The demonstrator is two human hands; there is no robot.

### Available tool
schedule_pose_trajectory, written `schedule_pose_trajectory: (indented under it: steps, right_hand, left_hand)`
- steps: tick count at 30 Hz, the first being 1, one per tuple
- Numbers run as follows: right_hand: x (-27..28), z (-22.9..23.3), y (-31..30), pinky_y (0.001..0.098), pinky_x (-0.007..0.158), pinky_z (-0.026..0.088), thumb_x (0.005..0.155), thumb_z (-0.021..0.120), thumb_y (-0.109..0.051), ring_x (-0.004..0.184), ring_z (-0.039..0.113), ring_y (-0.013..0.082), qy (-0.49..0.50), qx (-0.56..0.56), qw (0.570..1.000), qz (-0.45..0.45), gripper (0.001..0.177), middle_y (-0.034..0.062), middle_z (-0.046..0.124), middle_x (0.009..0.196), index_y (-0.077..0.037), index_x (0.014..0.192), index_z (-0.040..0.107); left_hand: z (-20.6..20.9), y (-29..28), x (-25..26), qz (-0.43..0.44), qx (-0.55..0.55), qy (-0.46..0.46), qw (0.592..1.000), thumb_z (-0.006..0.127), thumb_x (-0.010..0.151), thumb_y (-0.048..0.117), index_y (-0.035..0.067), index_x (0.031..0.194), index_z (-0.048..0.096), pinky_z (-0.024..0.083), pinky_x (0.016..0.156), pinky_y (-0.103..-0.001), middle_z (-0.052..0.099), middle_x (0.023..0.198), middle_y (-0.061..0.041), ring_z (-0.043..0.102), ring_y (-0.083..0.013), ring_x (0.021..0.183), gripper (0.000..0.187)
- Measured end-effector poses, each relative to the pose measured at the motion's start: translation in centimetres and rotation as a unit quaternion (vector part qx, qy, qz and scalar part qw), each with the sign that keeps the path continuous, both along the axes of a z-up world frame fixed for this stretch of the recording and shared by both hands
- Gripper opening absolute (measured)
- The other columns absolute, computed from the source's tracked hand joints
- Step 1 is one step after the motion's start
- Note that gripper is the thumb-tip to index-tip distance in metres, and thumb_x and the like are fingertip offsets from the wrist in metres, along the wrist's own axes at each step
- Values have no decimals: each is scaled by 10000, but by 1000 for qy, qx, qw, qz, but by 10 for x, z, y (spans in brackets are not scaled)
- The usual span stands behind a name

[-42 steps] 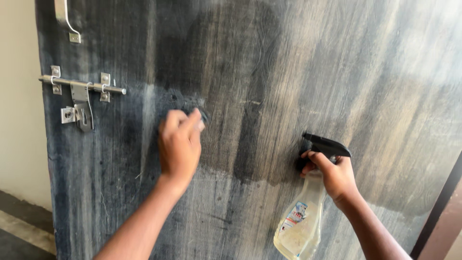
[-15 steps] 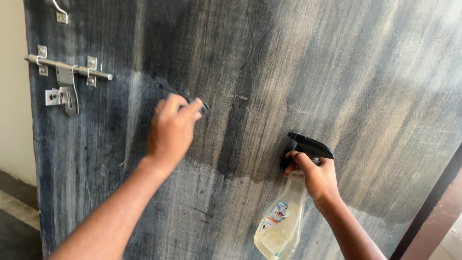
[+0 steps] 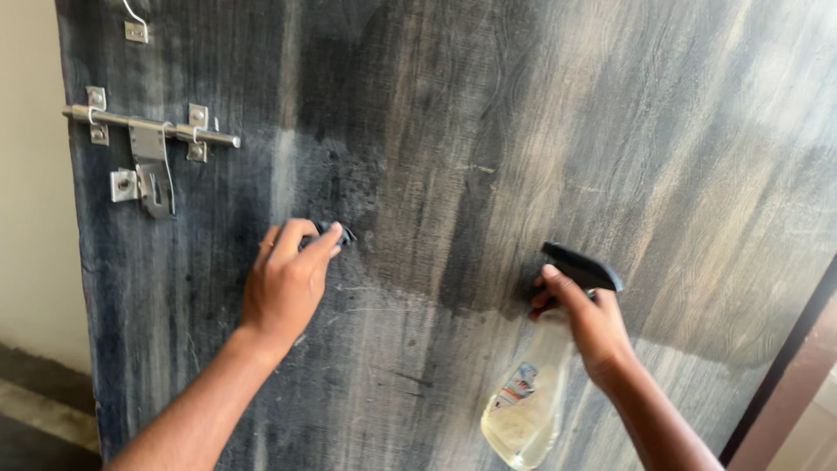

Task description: The person sprays a cleaning solution onto a dark gray door and wipes the surface with a black cloth. The person repeatedly sprays and wipes different areas of the door, including around the metal latch and handle, to remove visible chalk-like marks.

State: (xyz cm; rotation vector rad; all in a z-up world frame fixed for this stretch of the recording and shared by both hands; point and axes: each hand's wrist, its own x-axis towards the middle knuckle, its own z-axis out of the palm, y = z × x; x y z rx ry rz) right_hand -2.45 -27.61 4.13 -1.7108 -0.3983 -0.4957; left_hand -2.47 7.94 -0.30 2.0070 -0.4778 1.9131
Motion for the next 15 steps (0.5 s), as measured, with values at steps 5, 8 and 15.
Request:
schedule_pose_trajectory:
  steps: [5, 8, 15]
  right_hand:
    - [-45, -12, 76, 352, 670, 574, 910, 597, -416, 800, 717, 163, 40, 87, 994, 51, 320, -13, 728, 984, -131, 1050, 637]
    - [-61, -20, 114, 371, 632, 538, 959, 608, -393, 714, 644, 213, -9, 131, 989, 68, 330, 73, 673, 874, -64, 974, 601]
    - [-90, -34, 158, 371, 599, 530, 940, 626, -378, 669, 651, 224, 11, 145, 989, -7, 335, 79, 656, 802, -45, 929, 599]
  left_hand:
    - [-6, 26, -4, -22, 52, 27, 998, 725, 884, 58, 100, 1093, 783, 568, 758, -406, 636, 965, -78, 641, -302, 936, 221]
    - [-1, 47, -5, -36, 73, 50, 995, 707, 879, 44, 101, 1101, 784, 575, 749, -399, 633, 971, -70, 645, -291, 932, 242]
    - [-8, 88, 2, -43, 106, 52, 992, 687, 842, -16, 85, 1117, 782, 599, 797, -375, 657, 1003, -77, 646, -286, 957, 308]
